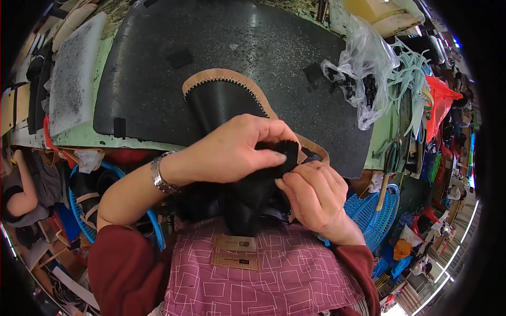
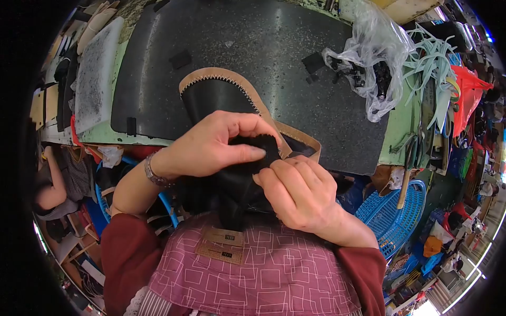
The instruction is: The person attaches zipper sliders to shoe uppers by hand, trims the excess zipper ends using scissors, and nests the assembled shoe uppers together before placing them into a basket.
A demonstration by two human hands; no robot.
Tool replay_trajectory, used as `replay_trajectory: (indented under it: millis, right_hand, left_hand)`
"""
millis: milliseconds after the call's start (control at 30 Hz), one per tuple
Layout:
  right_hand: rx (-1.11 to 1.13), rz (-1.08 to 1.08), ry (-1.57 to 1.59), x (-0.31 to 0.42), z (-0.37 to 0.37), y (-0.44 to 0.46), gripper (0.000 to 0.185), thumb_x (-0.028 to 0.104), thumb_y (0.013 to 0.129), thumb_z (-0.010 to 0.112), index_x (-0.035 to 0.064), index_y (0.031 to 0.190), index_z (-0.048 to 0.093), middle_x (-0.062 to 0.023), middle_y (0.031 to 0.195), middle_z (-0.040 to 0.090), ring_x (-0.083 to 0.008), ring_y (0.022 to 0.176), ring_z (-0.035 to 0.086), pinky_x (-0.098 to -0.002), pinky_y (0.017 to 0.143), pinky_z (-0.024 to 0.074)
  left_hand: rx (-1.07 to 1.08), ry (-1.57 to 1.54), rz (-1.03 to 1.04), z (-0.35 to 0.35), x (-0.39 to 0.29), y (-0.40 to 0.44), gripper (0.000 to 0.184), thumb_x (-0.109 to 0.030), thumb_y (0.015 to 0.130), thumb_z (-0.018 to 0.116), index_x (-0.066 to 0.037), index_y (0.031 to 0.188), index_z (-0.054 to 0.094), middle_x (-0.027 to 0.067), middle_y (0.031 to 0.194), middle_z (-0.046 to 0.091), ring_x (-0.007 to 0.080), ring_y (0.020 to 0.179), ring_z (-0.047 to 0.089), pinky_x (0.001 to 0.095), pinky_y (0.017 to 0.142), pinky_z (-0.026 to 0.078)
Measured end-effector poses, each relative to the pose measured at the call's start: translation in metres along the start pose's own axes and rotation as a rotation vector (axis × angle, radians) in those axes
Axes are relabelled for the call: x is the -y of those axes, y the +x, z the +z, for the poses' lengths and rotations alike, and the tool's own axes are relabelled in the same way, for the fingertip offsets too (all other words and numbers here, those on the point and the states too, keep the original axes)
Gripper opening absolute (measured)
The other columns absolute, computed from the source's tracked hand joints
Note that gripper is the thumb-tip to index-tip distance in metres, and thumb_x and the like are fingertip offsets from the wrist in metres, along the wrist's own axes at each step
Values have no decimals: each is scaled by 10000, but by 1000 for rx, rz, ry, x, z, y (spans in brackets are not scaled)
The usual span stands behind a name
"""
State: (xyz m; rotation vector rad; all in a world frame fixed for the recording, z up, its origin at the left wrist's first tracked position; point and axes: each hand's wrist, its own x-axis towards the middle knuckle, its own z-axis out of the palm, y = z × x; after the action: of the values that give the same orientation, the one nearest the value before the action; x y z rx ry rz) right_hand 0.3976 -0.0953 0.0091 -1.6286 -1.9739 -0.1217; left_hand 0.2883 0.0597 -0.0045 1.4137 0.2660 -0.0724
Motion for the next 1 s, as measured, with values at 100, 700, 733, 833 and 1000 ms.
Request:
replay_trajectory:
  millis: [100,700,733,833,1000]
  right_hand:
    - [-15,2,7,0,0,-1,173,88,663,659,-3,783,574,-76,731,547,-171,619,547,-269,575,475]
    - [-136,-8,-60,-2,5,-9,253,88,658,695,-32,847,577,-75,708,569,-118,532,538,-213,435,385]
    - [-134,-10,-58,-2,5,-9,253,88,658,695,-32,847,577,-75,708,569,-118,532,538,-213,435,385]
    - [-130,-42,-71,-4,6,-10,266,92,671,690,-45,868,573,-70,670,564,-104,481,514,-207,413,360]
    - [-119,-90,-45,-6,7,-9,245,89,700,671,-48,873,563,-53,634,551,-92,458,497,-194,396,321]
  left_hand:
    - [116,-234,-39,-12,2,0,320,-6,771,544,29,1088,536,66,1051,588,108,982,533,235,869,403]
    - [-108,-28,-51,7,-7,0,161,-141,783,602,19,783,615,45,617,586,69,577,529,225,547,426]
    - [-79,-1,-79,6,-10,-1,153,-134,800,598,19,803,610,16,654,587,48,616,519,206,579,425]
    - [-50,3,-116,5,-12,-2,144,-124,817,592,19,825,607,-11,691,589,25,654,508,186,606,423]
    - [-111,-30,-47,7,-6,-2,171,-151,774,609,19,767,619,54,602,592,65,546,507,230,517,405]
